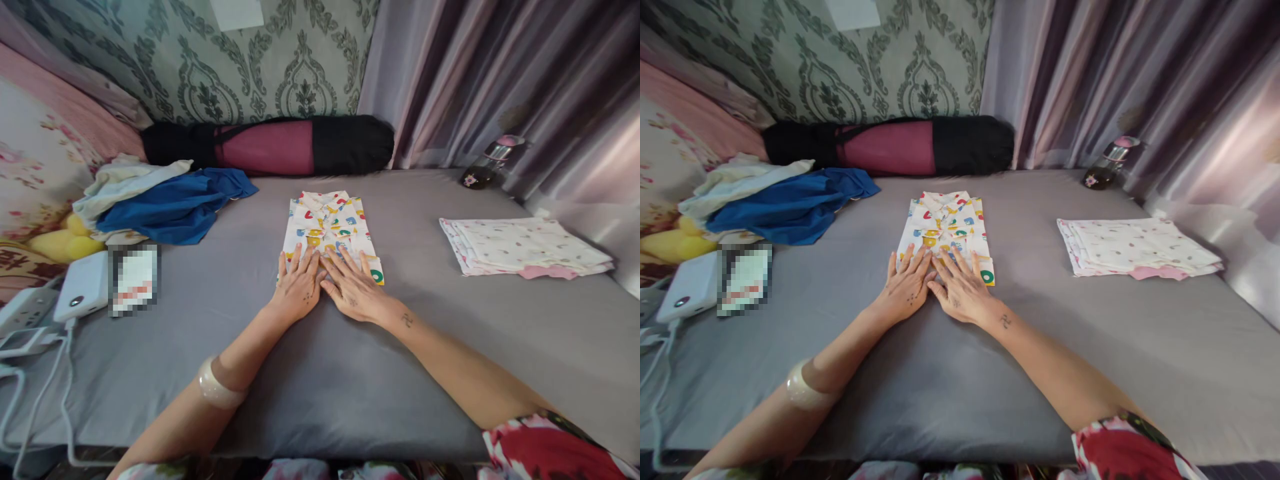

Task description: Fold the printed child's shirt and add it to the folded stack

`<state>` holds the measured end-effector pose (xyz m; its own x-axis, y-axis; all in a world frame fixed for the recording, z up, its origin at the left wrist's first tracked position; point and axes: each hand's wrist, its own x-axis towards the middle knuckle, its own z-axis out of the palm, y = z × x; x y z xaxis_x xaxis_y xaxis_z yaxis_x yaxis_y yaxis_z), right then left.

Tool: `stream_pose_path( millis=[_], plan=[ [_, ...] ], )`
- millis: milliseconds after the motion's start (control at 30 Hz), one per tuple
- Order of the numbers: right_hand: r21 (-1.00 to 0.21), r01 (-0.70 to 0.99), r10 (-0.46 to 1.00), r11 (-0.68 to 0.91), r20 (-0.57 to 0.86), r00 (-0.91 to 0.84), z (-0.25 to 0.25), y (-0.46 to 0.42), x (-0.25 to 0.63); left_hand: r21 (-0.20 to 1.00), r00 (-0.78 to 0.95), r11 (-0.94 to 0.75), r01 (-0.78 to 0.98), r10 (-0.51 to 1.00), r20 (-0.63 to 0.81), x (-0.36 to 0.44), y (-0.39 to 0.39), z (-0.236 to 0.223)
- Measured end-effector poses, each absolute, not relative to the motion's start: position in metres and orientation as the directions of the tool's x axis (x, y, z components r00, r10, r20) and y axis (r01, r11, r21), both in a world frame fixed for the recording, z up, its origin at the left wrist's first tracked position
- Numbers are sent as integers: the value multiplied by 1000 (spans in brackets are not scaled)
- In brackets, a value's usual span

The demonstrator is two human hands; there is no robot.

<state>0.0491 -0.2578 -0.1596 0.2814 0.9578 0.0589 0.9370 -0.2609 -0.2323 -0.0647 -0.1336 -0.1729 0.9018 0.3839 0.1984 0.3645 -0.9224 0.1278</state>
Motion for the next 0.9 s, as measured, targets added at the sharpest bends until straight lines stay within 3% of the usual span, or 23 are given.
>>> stream_pose_path(
  millis=[500, 600, 767, 900],
  plan=[
    [-268, 926, 962, -267, -20, 272, -163, -256, 54, 176, 914, -902, 394, 404, 27, -62, -126, -179],
    [-251, 924, 955, -289, -12, 296, -161, -257, 56, 192, 912, -900, 392, 407, 45, -64, -125, -176],
    [-204, 907, 921, -369, 53, 387, -161, -259, 61, 154, 895, -914, 375, 400, 196, -66, -125, -172],
    [-208, 898, 917, -387, 17, 399, -165, -258, 62, 129, 925, -932, 338, 355, 137, -65, -126, -174]
  ],
)
